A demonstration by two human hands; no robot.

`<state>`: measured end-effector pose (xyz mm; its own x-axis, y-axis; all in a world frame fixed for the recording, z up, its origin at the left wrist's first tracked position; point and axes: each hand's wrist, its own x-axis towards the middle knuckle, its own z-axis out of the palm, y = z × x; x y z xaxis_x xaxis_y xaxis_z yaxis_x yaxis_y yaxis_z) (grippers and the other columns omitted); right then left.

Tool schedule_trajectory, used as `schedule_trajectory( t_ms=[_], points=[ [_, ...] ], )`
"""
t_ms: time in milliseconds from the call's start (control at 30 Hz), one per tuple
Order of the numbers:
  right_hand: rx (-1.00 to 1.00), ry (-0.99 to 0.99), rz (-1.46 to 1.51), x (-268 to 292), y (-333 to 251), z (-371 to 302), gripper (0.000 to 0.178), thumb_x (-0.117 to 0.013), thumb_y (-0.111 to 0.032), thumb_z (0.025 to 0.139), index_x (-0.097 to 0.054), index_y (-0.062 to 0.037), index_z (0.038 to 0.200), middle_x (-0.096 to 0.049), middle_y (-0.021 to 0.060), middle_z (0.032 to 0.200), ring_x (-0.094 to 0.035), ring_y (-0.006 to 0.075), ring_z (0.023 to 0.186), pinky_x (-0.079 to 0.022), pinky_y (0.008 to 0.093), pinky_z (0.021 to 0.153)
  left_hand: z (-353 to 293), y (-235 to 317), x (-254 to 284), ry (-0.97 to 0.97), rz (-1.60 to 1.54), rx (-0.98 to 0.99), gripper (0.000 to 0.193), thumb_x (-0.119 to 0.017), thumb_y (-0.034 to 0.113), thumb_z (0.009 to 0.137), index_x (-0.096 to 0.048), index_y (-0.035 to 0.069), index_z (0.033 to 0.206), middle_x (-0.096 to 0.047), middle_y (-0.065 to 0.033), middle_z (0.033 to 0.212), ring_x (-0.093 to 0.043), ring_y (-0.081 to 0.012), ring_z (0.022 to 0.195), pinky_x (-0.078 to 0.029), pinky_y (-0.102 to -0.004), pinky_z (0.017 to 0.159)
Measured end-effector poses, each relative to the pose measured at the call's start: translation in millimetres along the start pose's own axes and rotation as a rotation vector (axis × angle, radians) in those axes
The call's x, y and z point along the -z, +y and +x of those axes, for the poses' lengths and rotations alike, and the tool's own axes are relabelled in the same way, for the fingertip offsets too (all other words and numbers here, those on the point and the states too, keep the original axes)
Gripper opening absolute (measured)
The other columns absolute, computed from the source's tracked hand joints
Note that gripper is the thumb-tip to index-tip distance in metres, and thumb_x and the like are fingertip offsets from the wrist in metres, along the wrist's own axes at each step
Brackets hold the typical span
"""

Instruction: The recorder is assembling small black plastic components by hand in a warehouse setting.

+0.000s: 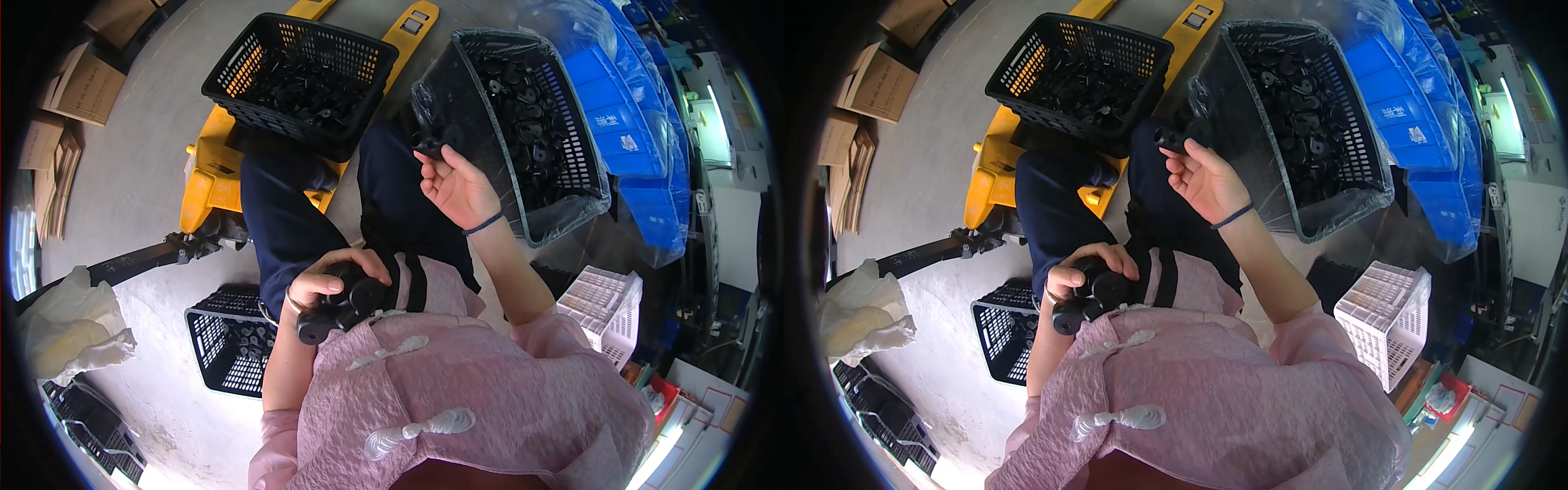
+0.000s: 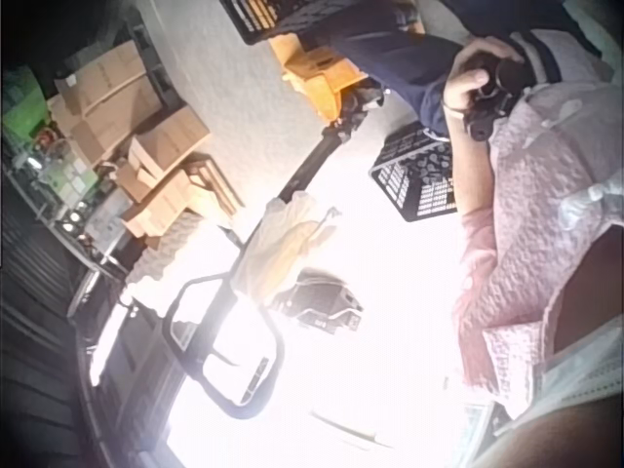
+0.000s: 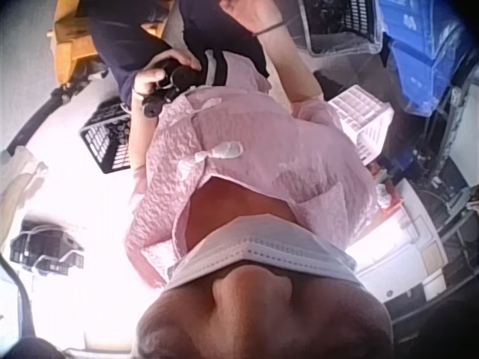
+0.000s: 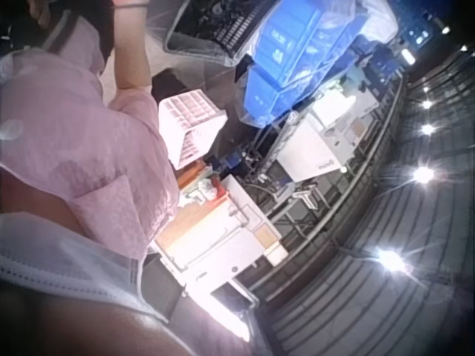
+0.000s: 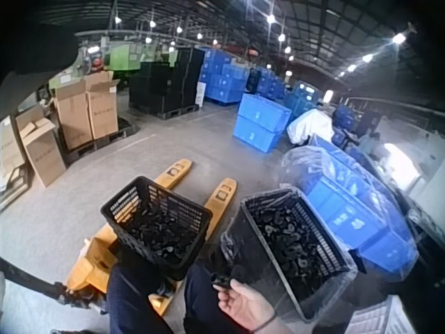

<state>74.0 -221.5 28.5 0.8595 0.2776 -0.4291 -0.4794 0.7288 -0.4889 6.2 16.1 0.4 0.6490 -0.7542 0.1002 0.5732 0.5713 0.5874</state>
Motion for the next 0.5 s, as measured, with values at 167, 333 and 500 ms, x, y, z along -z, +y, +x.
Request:
schedule_trajectory(
  t_ms=[167,333,500],
  points=[
    [0.385,0.2,-0.668,-5.2,4.8,-3.5,0.026,-0.057,-0.01,0.083,-0.049,-0.0011,0.106,-0.059,0.0074,0.093,-0.055,0.0112,0.078,-0.044,0.0237,0.069,0.5,-0.7,0.4,-0.003,-0.015,0.003,0.048,-0.058,0.035,0.065,-0.056,-0.005,0.092,-0.055,-0.0202,0.098,-0.053,-0.0263,0.092,-0.038,-0.0317,0.085],
    [0.587,0.097,-0.931,-3.5,-1.9,-1.9,0.034,-0.063,-0.004,0.079,-0.045,0.0023,0.107,-0.058,0.0046,0.088,-0.054,0.0064,0.076,-0.043,0.0183,0.067,0.0,0.1,-1.3,0.032,-0.02,0.003,0.047,-0.057,0.036,0.065,-0.057,-0.004,0.092,-0.056,-0.0203,0.096,-0.054,-0.0263,0.091,-0.039,-0.0316,0.083],
    [0.477,0.075,-0.883,-1.5,-6.9,-4.1,0.032,-0.062,-0.007,0.08,-0.046,0.0015,0.107,-0.058,0.0045,0.088,-0.053,0.0068,0.074,-0.044,0.0192,0.067,0.9,-1.8,0.2,0.031,-0.028,-0.001,0.048,-0.057,0.036,0.065,-0.057,-0.004,0.091,-0.056,-0.0201,0.096,-0.054,-0.026,0.09,-0.04,-0.0313,0.082]
  ],
)
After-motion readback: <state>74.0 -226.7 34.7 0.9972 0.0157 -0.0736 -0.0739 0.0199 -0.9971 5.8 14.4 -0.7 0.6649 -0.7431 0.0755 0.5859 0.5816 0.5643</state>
